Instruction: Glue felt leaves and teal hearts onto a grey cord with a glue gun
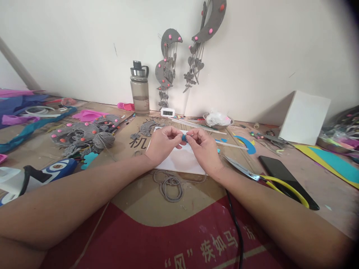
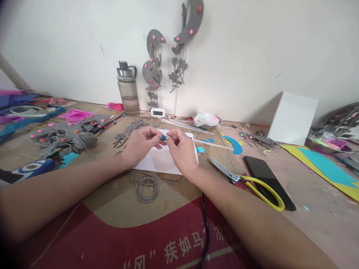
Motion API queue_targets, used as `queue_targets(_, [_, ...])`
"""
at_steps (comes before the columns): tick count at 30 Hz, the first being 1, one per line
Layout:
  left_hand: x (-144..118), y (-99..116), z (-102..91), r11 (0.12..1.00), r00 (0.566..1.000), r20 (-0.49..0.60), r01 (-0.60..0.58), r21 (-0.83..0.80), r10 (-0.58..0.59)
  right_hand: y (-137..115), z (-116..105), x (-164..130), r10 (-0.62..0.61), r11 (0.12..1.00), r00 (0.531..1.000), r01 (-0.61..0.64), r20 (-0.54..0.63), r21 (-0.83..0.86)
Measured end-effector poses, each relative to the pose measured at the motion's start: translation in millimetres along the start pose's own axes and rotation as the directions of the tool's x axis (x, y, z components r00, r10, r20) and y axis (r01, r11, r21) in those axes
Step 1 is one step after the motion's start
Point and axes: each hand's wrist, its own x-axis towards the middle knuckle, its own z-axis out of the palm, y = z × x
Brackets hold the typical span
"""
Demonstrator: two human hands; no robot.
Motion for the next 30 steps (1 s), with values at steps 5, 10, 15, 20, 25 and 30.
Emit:
queue_targets(5, [-0.6, 0.7, 0.3, 1.000, 1.000, 0.006, -0.006, -0.011, 0.006, -2.3, 0.9, 0.3, 0.032, 0.998, 0.999, -0.032, 0.003, 0.046])
queue_targets(10, [-2.2, 0.3, 1.1, 0.999, 1.000, 0.021, -0.005, -0.039, 0.006, -6.0, 0.5, 0.3, 0.042, 0.998, 0.999, -0.042, 0.007, 0.051])
queue_targets(15, [-1.9, 3.5, 1.3, 0.990, 0.994, 0.078, 0.087, -0.107, -0.079, -8.4, -0.5, 0.2, 0.067, 0.998, 0.998, -0.066, -0.014, 0.014])
queue_targets(20, [1.3, 3.1, 0.3, 0.980, 0.985, 0.111, 0.148, -0.134, -0.133, -7.2, -0.9, 0.8, 0.068, 0.997, 0.998, -0.069, -0.017, -0.033])
queue_targets(25, [1.4, 1.6, -1.2, 0.997, 0.992, 0.105, 0.070, 0.017, -0.072, -5.0, -1.7, -0.7, -0.011, 0.991, 1.000, 0.009, -0.013, -0.135])
queue_targets(30, [0.6, 1.1, -2.2, 0.992, 0.995, 0.103, -0.017, 0.128, 0.004, -3.4, -1.3, -2.0, -0.110, 0.969, 0.994, 0.108, 0.002, -0.224])
